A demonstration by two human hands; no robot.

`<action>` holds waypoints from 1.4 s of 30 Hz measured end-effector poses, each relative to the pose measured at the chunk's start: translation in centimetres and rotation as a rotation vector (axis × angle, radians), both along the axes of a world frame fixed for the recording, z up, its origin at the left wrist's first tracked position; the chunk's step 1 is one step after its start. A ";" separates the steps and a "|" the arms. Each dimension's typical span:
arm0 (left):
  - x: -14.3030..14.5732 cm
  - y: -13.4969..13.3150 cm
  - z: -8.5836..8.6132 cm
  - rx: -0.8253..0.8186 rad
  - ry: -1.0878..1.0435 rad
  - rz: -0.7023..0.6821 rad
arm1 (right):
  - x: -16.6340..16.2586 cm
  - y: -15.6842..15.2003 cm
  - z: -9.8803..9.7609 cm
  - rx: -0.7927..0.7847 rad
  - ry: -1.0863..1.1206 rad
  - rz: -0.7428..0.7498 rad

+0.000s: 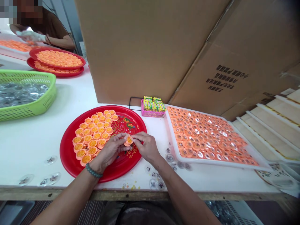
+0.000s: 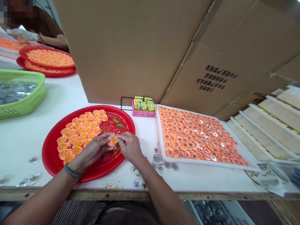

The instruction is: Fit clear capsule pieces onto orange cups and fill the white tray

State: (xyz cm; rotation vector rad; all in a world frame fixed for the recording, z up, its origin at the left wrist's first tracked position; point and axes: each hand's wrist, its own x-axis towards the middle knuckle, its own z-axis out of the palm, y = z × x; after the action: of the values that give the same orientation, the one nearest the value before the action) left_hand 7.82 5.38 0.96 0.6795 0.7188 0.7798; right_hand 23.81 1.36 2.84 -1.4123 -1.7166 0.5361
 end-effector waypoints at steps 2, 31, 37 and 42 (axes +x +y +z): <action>0.0 0.0 0.0 0.017 0.010 -0.011 | 0.0 -0.1 0.1 0.010 -0.070 0.012; 0.8 -0.2 0.5 0.013 0.228 -0.016 | 3.6 -8.9 -2.5 -0.286 -0.692 0.107; 0.7 -0.3 0.6 0.033 0.210 -0.009 | 3.8 -8.7 -2.7 -0.314 -0.745 0.073; 0.5 -0.3 0.6 0.037 0.208 -0.008 | 3.6 -8.5 -2.4 -0.377 -0.843 0.045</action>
State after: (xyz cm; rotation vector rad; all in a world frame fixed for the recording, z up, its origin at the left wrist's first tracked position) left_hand 8.35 5.05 1.61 0.8042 0.8918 0.7223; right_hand 27.45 -7.17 0.41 -2.0605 -2.3881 0.3028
